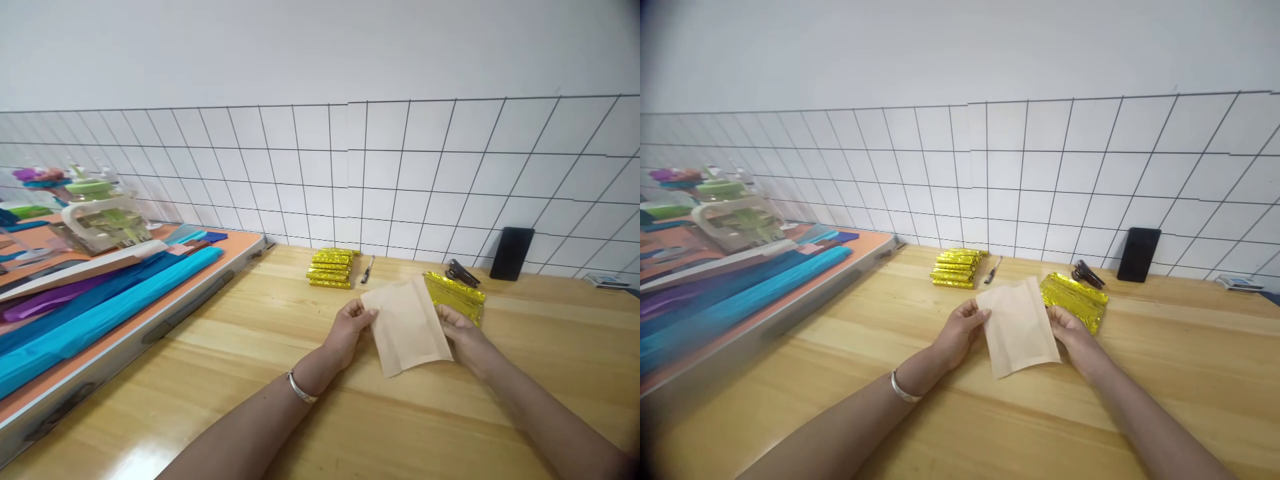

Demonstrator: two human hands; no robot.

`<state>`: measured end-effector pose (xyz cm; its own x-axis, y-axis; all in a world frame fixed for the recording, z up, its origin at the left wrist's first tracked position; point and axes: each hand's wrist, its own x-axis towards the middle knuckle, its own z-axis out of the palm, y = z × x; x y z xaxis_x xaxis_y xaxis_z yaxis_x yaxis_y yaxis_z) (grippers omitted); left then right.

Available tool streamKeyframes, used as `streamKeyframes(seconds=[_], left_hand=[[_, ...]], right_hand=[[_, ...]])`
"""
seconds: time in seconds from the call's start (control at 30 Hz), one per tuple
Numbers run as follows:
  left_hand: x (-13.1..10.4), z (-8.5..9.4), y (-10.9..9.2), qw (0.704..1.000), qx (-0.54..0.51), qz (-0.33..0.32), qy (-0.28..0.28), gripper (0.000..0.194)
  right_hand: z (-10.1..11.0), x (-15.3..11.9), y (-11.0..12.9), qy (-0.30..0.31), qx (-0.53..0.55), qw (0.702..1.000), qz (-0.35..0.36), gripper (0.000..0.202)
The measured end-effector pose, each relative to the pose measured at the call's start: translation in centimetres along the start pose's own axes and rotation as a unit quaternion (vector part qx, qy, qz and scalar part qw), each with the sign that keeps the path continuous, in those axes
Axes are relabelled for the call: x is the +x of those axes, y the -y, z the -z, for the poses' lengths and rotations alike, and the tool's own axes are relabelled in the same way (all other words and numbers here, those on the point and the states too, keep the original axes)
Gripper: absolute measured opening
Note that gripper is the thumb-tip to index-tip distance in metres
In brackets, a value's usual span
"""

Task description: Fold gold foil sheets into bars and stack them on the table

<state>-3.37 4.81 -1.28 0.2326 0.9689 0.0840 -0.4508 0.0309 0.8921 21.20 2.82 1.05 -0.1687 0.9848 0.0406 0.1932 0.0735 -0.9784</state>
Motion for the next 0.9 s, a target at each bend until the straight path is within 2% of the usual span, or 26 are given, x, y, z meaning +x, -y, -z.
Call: streamKeyframes(seconds=[0.03,0.07,0.13,0.2,0.27,0.33,0.4,0.6,0.9], left_hand=[[0.2,0.3,0.2,1.0,0.004,-0.001,-0.028,0.035],[0.4,0.6,0.4,0.998,0.009,-0.006,-0.062,0.034],[0.8,1.2,0.8,0.99,0.029,-0.021,-0.135,0.034],[1.2,1.8,1.1,0.981,0.044,-0.041,-0.183,0.033],[1.4,2.1,1.2,0.978,0.045,-0.058,-0.194,0.033],[1.5,2.2,1.1,0.979,0.043,-0.063,-0.187,0.032],[1.4,2.1,1.1,0.981,0.042,-0.062,-0.18,0.033],[1.1,2.1,1.1,0.974,0.083,-0.064,-0.199,0.034],[0.8,1.6,0.7,0.973,0.11,-0.064,-0.193,0.036]], right_hand=[[0.5,0.3,-0.3,-0.03,-0.094,0.994,0.035,0.031],[1.1,0.6,-0.6,-0.062,-0.2,0.975,0.072,0.032],[2.2,1.3,-1.4,-0.133,-0.405,0.895,0.134,0.038],[3.3,1.8,-2.5,-0.158,-0.544,0.814,0.125,0.054],[3.9,2.3,-3.7,-0.113,-0.603,0.787,0.064,0.064],[4.4,2.6,-4.8,-0.067,-0.619,0.783,0.019,0.063],[4.7,2.9,-5.5,-0.054,-0.619,0.783,0.002,0.059],[5.8,3.7,-6.1,-0.094,-0.574,0.813,0.029,0.047],[6.6,3.7,-6.2,-0.126,-0.495,0.858,0.053,0.04]])
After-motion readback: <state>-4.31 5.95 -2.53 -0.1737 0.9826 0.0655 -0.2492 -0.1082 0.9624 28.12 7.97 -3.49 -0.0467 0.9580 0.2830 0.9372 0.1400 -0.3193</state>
